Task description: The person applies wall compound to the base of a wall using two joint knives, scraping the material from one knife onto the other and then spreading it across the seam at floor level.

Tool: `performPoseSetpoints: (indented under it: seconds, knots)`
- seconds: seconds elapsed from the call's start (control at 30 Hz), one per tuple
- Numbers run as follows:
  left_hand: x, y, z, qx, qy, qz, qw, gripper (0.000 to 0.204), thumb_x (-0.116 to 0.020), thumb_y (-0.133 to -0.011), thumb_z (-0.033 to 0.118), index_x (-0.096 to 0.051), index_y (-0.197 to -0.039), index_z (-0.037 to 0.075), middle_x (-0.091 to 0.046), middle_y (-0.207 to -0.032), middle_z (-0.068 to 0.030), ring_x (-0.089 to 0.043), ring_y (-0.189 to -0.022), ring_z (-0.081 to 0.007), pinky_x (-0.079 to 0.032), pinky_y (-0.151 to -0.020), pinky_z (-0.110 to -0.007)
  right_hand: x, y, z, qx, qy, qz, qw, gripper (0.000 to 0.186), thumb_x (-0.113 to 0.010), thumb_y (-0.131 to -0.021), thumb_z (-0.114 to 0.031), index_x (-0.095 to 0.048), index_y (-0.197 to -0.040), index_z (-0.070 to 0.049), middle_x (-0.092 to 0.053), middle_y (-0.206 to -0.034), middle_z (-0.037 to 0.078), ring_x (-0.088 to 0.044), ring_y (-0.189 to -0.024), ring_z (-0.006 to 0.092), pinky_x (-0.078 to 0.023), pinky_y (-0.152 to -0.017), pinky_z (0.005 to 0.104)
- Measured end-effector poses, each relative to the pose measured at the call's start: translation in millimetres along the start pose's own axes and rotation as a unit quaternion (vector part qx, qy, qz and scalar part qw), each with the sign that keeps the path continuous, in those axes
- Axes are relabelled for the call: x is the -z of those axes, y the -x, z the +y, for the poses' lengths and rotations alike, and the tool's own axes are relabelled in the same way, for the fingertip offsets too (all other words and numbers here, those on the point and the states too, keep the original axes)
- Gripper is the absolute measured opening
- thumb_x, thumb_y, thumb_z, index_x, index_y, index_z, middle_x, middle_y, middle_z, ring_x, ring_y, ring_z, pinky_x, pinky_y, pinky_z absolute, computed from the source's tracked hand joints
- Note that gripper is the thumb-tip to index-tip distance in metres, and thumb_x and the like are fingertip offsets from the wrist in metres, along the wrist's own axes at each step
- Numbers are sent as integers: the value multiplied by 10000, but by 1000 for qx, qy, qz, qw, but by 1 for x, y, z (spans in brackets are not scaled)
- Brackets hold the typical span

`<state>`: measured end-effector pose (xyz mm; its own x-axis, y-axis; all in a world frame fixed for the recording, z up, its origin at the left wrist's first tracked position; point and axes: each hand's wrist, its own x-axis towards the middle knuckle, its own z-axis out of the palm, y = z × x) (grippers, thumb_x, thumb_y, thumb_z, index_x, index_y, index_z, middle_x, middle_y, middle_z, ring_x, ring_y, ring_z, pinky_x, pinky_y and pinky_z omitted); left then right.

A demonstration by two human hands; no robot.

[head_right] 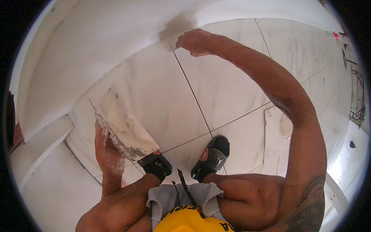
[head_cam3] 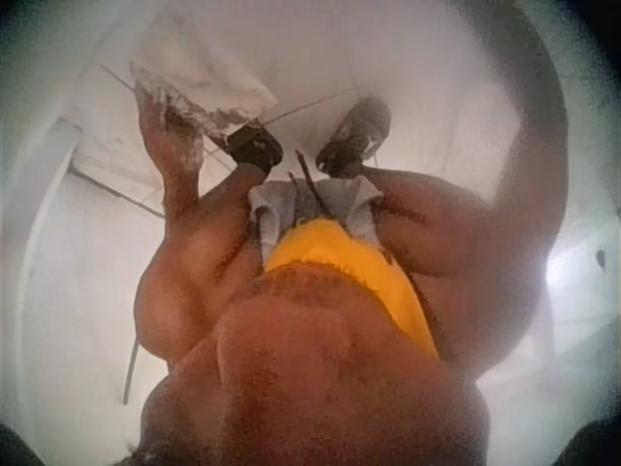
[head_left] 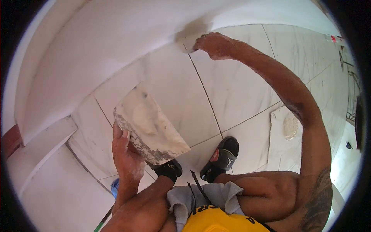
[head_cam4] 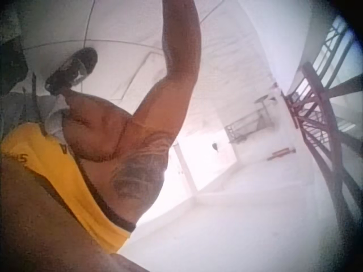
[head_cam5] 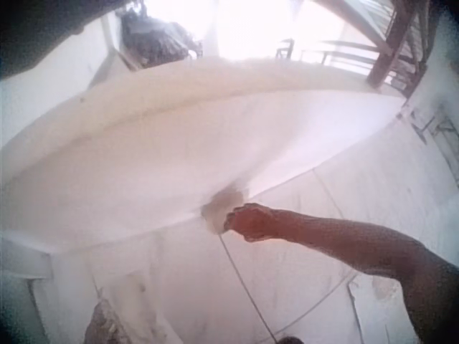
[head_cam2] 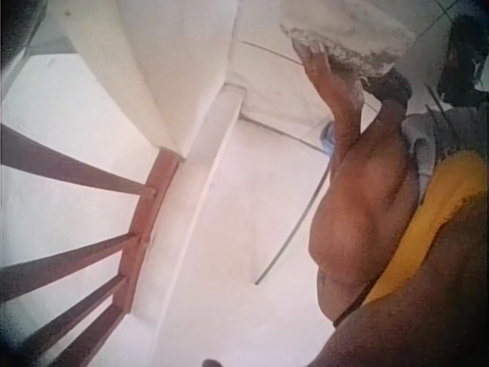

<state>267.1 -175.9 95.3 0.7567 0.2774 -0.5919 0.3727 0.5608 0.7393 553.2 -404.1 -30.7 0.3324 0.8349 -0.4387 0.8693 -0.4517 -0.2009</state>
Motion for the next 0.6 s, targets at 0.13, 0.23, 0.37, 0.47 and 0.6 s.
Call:
performPoseSetpoints:
  seconds: [0.13, 0.23, 0.37, 0.47, 0.6]
  knots:
    - [-8, -1, 2, 0, 13, 1, 1000, 545, -431, -942, 216, -293, -1436, 32, -450, -1365, -117, -458, -1242, -225, -385, -1024, -379, 8, 17, 4, -26, -73, 26, 997, 473, -475, -740, 116, -572, -1178, -34, -591, -1170, 118, -553, -1107, 280, -477, -934, 396]
    - [-6, 0, 0, 4, 0, 13, 1000, 552, -432, -937, 220, -291, -1437, 36, -456, -1360, -116, -467, -1235, -226, -399, -1012, -381, 7, 18, 12, -92, -79, 76, 990, 486, -459, -727, 124, -568, -1175, -28, -593, -1149, 126, -551, -1100, 286, -480, -924, 399]
    - [-7, -4, -2, 6, 27, 18, 999, 576, -442, -904, 173, -260, -1427, 15, -458, -1344, -131, -488, -1224, -230, -408, -1021, -381, 6, 4, 11, -95, -15, 91, 991, 461, -476, -733, 108, -567, -1166, -23, -591, -1143, 120, -565, -1073, 290, -494, -903, 406]
    - [-11, -3, 1, 7, 37, 5, 999, 569, -439, -903, 159, -265, -1425, 14, -460, -1344, -132, -488, -1224, -231, -406, -1024, -381, 7, -9, 2, -112, 50, 32, 992, 439, -489, -750, 93, -568, -1165, -27, -594, -1135, 110, -578, -1051, 281, -514, -872, 398]
    - [-10, -3, -4, -4, 12, 10, 1000, 561, -420, -924, 216, -283, -1440, 42, -453, -1362, -118, -464, -1238, -239, -397, -1023, -390, 7, -1, -4, -69, 119, 13, 990, 432, -503, -772, 84, -568, -1178, -49, -607, -1082, 101, -587, -1032, 256, -535, -831, 376]
